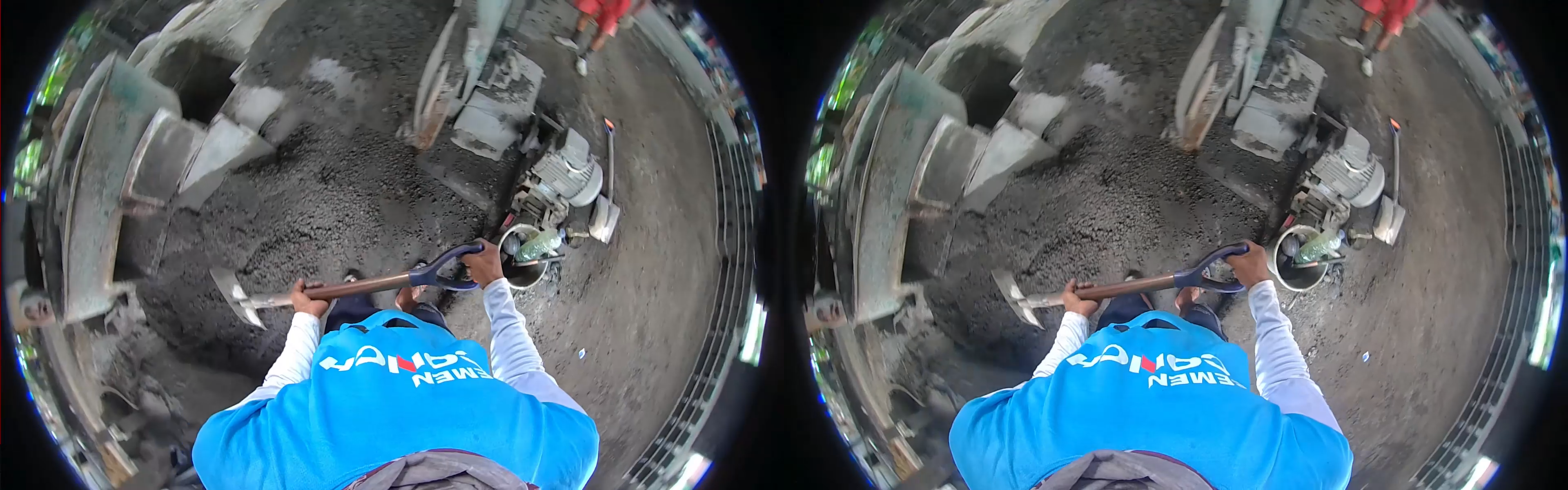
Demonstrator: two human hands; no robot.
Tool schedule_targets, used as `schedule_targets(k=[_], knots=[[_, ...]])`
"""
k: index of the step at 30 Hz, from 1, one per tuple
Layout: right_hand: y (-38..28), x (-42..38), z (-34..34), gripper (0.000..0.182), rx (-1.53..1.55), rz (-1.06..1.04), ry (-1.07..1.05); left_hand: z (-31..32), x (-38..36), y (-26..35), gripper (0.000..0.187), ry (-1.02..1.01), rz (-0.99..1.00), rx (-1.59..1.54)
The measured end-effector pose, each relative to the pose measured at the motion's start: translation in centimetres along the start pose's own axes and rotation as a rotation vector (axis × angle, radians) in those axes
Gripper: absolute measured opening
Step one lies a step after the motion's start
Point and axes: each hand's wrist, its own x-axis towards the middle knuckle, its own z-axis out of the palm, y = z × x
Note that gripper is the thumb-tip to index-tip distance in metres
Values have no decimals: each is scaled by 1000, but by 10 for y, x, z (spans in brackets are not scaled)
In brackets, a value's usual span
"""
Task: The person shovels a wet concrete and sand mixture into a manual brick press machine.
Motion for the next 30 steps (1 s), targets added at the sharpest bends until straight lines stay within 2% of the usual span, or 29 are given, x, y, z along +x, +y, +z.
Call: schedule_targets(k=[3, 6, 10, 11, 12, 15, 16, 18, 20, 23, 24, 25, 26, 27, 28, 29, 30], knots=[[-27, 2, 32, 11, -172, -201, -192, -100, 35, -2, 24, 48, -36, -255], [-82, -22, 74, 14, -307, -315, -406, -171, 26, -13, 26, 66, 44, -270], [-139, -88, 155, 21, -328, -417, -721, -250, 5, -5, 21, 150, -40, -670], [-151, -112, 179, 23, -375, -472, -768, -246, -23, 3, 18, 238, 2, -738], [-161, -136, 201, 24, -425, -531, -815, -257, -26, 9, 18, 211, -30, -722], [-177, -215, 256, 34, -434, -555, -1179, -302, -21, 24, 14, 127, -162, -718], [-174, -227, 271, 41, -354, -647, -1331, -309, -23, 34, 14, 70, -184, -695], [-152, -240, 297, 45, -75, -350, -1489, -314, -31, 52, 14, -47, -223, -632], [-145, -238, 325, 45, -56, -77, -1407, -289, -69, 71, 21, -323, -79, -582], [-106, -214, 371, 48, -153, 276, -1280, -289, -49, 77, 32, -880, -198, -414], [-81, -197, 390, 50, -206, 376, -1238, -272, -54, 79, 28, -830, -229, -321], [-39, -170, 412, 55, -305, 522, -1176, -255, -53, 83, 28, -938, -430, -395], [-34, -170, 422, 56, -368, 613, -1084, -234, -81, 94, 33, -833, -529, -456], [-35, -169, 428, 56, -336, 664, -1170, -213, -110, 105, 40, -719, -617, -522], [-35, -168, 434, 56, -297, 724, -1252, -206, -116, 106, 46, -839, -560, -509], [-35, -163, 444, 39, -242, 829, -1301, -199, -123, 108, 54, -955, -495, -498], [-9, -143, 464, 32, -58, 863, -1256, -200, -117, 106, 63, -1108, -473, -513]])
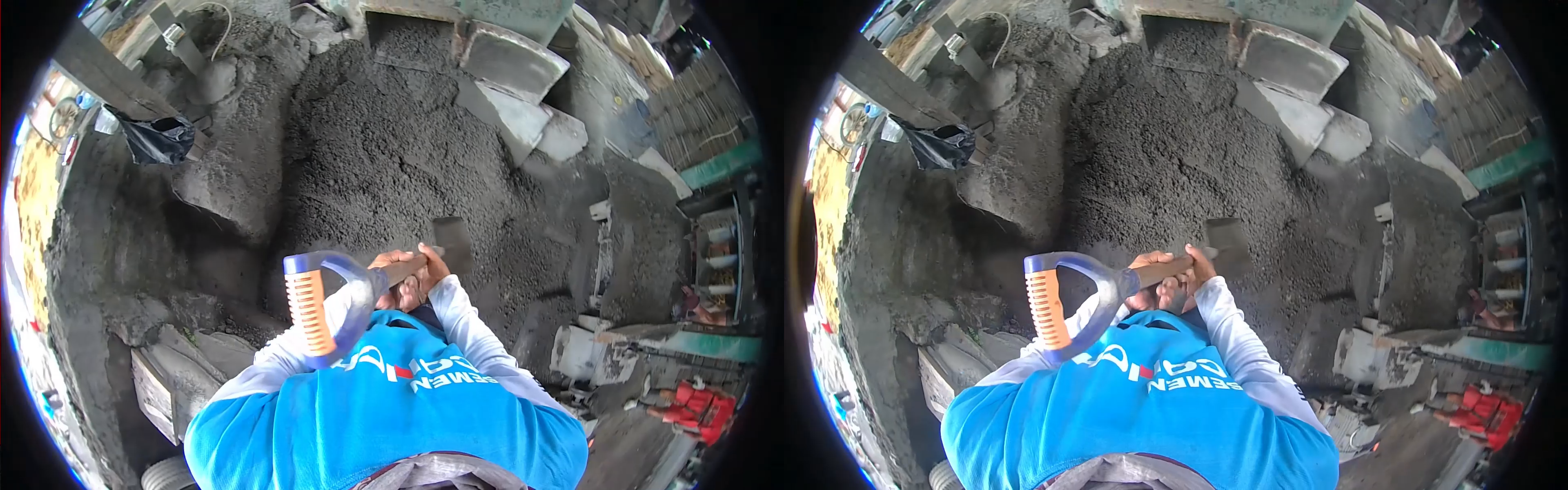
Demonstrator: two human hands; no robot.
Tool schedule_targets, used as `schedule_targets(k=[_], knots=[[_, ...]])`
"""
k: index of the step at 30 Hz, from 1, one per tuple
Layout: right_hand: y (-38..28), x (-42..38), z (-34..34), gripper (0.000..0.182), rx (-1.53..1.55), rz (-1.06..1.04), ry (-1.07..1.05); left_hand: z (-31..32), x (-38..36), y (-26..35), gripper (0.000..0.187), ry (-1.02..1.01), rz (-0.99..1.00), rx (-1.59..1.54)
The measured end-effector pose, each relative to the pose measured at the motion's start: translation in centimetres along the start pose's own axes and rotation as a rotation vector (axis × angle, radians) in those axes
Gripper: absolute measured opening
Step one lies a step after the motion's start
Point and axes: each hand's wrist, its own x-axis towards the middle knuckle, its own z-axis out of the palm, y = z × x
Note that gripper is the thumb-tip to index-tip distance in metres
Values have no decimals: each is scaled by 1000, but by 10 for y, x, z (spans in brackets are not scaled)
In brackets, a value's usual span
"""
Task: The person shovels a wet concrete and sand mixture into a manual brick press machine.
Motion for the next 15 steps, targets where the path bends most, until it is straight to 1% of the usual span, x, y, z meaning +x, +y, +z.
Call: schedule_targets(k=[1, 2, 3, 4, 5, 6, 7, 8, 10, 12, 13, 14, 15], knots=[[2, 52, -39, 26, 159, -74, -22, 9, -6, -5, 65, -32, 164, 187], [4, 78, -63, 21, 322, -145, -34, 25, -21, -16, 67, -61, 326, 366], [-10, 68, -56, 15, 325, -188, 108, 35, -34, -24, 54, -4, 479, 462], [-20, 87, -90, 15, 320, -193, 69, 38, -50, -29, 44, 135, 633, 536], [-30, 79, -90, 14, 370, -260, 202, 37, -65, -33, 38, 288, 779, 607], [-40, 73, -96, 14, 350, -311, 202, 39, -78, -38, 37, 398, 891, 639], [-50, 67, -100, 14, 312, -346, 231, 84, -90, -54, 45, 444, 957, 627], [-56, 63, -103, 15, 274, -379, 261, 88, -101, -65, 55, 359, 1069, 594], [-66, 70, -109, 16, 228, -404, 369, 106, -108, -82, 55, 362, 1162, 774], [-79, 79, -103, 17, 180, -444, 429, 112, -108, -88, 47, 538, 1160, 907], [-86, 84, -95, 18, 163, -470, 436, 114, -103, -87, 38, 616, 1135, 811], [-92, 89, -85, 19, 147, -495, 443, 107, -105, -80, 30, 643, 1163, 794], [-104, 100, -83, 19, 117, -499, 459, 103, -111, -74, 29, 625, 1165, 773]])
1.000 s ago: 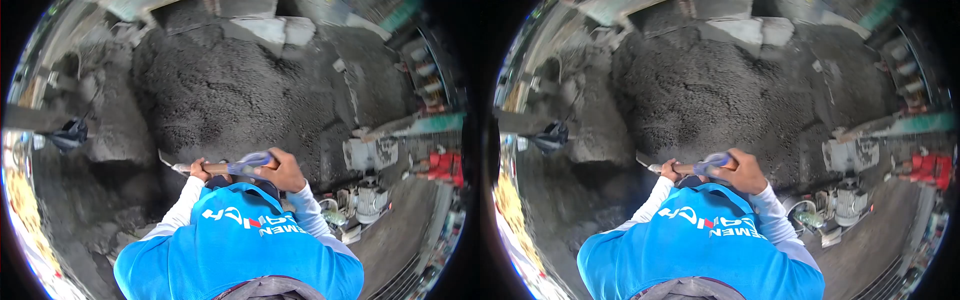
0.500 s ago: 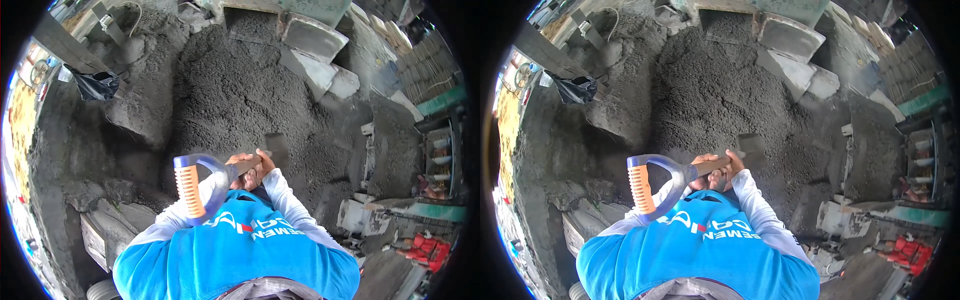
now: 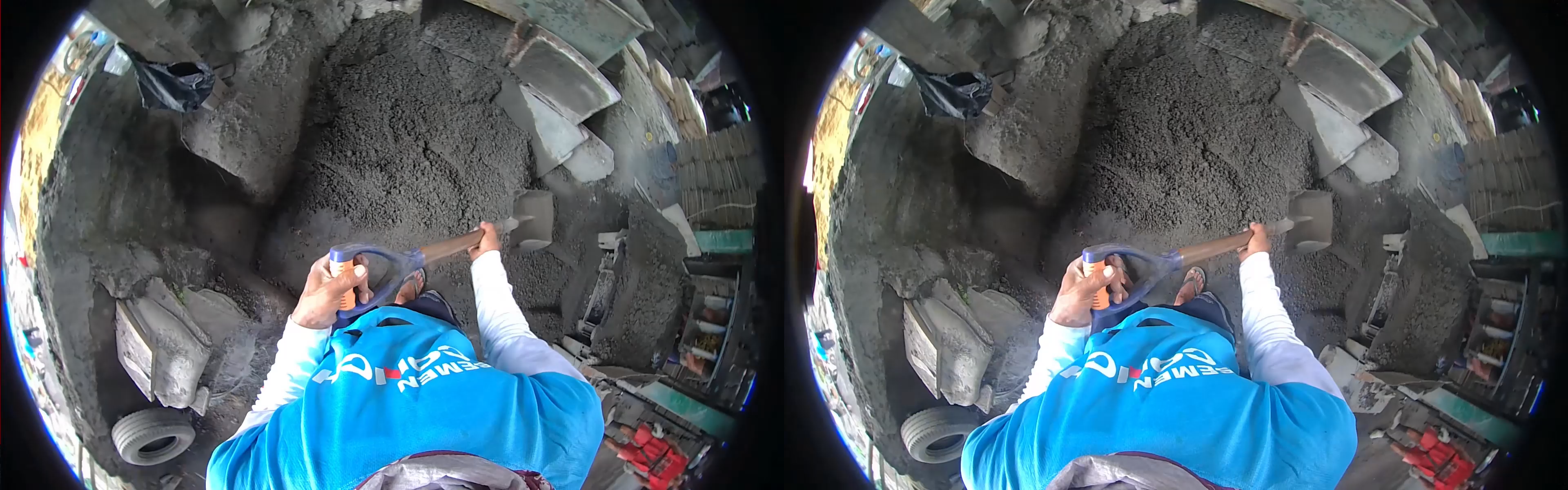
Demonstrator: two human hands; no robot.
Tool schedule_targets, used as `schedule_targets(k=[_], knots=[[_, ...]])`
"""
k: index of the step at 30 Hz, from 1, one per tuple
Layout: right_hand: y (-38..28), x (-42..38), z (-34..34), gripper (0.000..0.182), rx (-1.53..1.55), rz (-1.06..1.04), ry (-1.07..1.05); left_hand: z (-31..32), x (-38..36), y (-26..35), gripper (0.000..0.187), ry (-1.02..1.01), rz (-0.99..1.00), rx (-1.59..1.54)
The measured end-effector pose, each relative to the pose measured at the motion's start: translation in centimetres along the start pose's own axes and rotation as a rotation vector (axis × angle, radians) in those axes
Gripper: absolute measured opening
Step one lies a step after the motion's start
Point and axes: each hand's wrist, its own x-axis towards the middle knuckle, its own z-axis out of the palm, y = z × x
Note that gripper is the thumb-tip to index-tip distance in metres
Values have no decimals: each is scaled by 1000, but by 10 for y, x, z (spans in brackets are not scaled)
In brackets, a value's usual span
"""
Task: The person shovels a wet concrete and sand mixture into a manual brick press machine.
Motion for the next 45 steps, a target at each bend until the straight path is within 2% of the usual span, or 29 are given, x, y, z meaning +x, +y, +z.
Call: schedule_targets(k=[3, 5, 9, 11, 12, 13, 14, 15, 16, 17, 18, 20, 21, 22, 23, 25, 26, 28, 31, 33, 34, 35, 37, 38, 39, 41, 42, 45], knots=[[-20, -2, 42, 20, -98, -135, -89, -38, 8, 1, 26, 20, 23, -41], [-24, -30, 86, 20, -51, -191, -123, -70, 18, -1, 25, 70, 36, -66], [12, -23, 135, 21, 88, -45, -123, -140, 27, -26, 30, 229, 52, -149], [67, -9, 144, 17, -37, 11, -142, -176, 25, -51, 43, 554, -111, -240], [101, -1, 143, 21, -178, 46, -172, -200, 19, -69, 43, 669, -181, -311], [142, 6, 143, 16, -262, 123, -157, -231, 8, -93, 42, 787, -246, -377], [185, 2, 144, 13, -326, 198, -119, -278, -15, -137, 46, 814, -248, -493], [241, 10, 132, 10, -398, 255, -127, -288, -36, -141, 44, 1062, -296, -455], [299, 9, 115, 8, -395, 375, -165, -304, -73, -150, 40, 1174, -330, -452], [336, -25, 122, 11, -410, 581, 24, -320, -110, -159, 43, 1286, -362, -448], [383, -47, 111, 15, -753, 588, -274, -315, -159, -164, 63, 1418, -316, -145], [464, -116, 88, 23, -622, 817, -236, -275, -206, -122, 54, 1778, -230, -198], [487, -154, 83, 22, -642, 860, -252, -266, -210, -109, 50, 1886, -234, -166], [493, -187, 92, 22, -668, 902, -273, -268, -195, -101, 46, 1918, -250, -123], [485, -210, 111, 21, -678, 1099, -227, -273, -177, -96, 43, 1935, -261, -79], [572, -228, 90, 24, -505, 1246, -94, -290, -125, -96, 38, 1901, -278, -2], [574, -212, 87, 22, -496, 1277, -48, -302, -98, -101, 36, 1852, -289, 26], [537, -94, 96, 24, -459, 1141, -35, -325, -35, -117, 35, 1714, -319, 59], [440, 129, 130, 34, -350, 802, -44, -340, 63, -152, 40, 1462, -354, 52], [376, 202, 151, 43, -243, 712, -20, -313, 128, -181, 48, 1423, -278, 34], [352, 189, 158, 35, -321, 672, -32, -323, 117, -201, 49, 1399, -276, -9], [343, 172, 153, 26, -233, 726, 77, -316, 105, -209, 50, 1450, -284, -24], [378, 170, 109, 32, -325, 716, 114, -291, 86, -228, 50, 1540, -308, -48], [382, 178, 94, 35, -376, 692, 134, -301, 68, -241, 50, 1494, -322, -96], [364, 167, 94, 34, -380, 659, 174, -308, 52, -255, 50, 1448, -341, -144], [318, 133, 103, 32, -383, 585, 256, -289, 49, -244, 54, 1394, -381, -114], [306, 129, 93, 33, -270, 589, 238, -285, 51, -239, 55, 1366, -381, -89], [239, 100, 88, 34, -210, 323, 315, -284, 63, -234, 61, 1199, -402, -99]])
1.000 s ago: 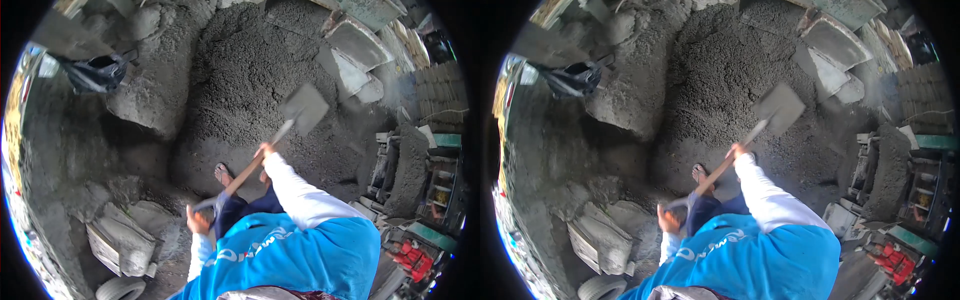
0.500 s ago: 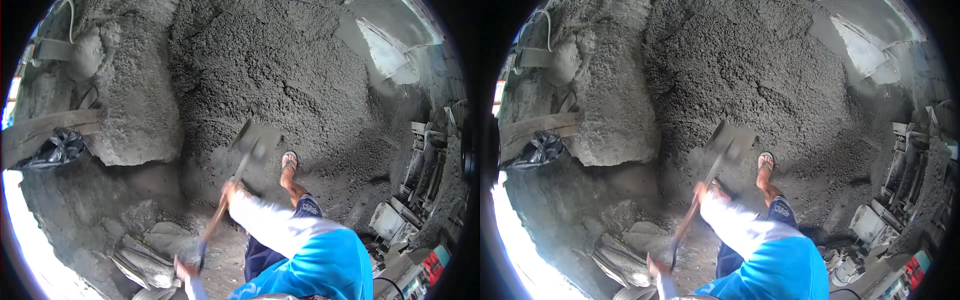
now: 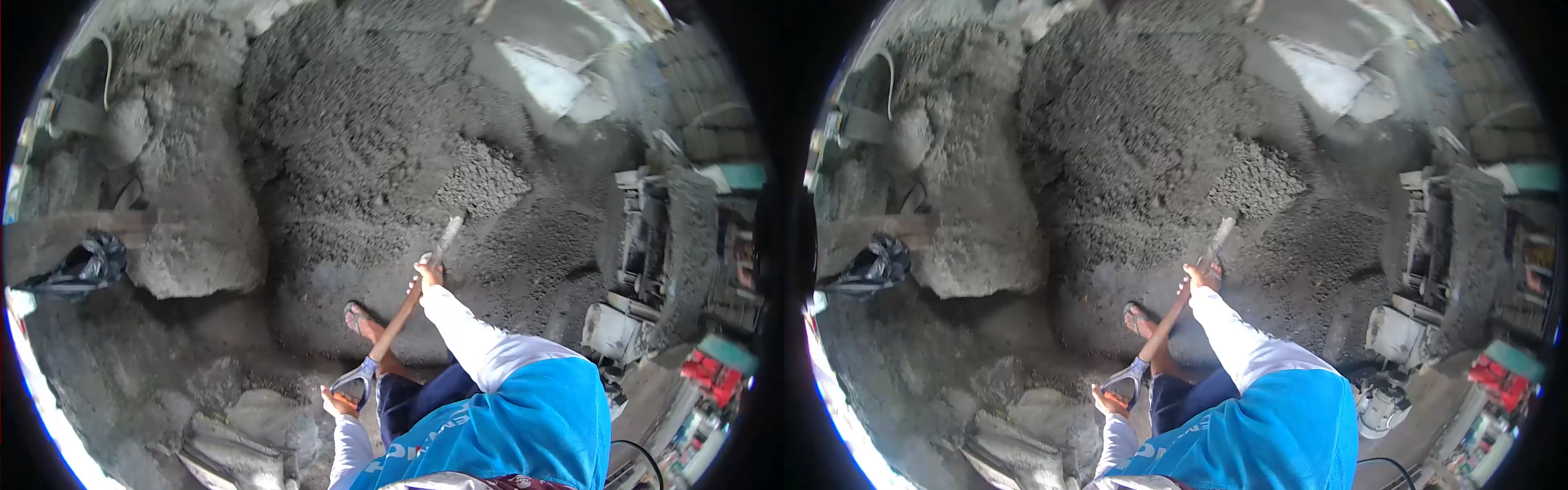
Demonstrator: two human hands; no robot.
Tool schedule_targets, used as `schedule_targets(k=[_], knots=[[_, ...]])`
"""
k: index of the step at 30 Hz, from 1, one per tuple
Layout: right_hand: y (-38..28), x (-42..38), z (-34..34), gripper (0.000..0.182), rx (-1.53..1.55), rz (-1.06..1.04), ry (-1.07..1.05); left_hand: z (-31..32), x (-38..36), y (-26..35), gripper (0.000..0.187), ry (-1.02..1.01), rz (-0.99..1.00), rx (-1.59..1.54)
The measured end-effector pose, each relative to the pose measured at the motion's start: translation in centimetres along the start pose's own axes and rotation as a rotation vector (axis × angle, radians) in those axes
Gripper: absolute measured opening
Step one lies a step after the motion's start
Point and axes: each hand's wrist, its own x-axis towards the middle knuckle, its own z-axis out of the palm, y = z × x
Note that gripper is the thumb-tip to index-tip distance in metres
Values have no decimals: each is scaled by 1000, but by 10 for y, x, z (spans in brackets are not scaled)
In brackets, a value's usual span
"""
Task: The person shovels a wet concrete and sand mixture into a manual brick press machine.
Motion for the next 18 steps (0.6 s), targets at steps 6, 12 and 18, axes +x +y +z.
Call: schedule_targets(k=[6, 12, 18], knots=[[-155, -132, -77, 28, 360, -288, -162, 84, -33, 30, 68, -509, -114, 80], [-321, -227, -176, 27, 554, -844, -524, 189, -221, 81, 45, -1110, 335, 46], [-388, -331, -205, 29, 579, -963, -596, 195, -361, 157, 43, -1638, 2006, 28]])
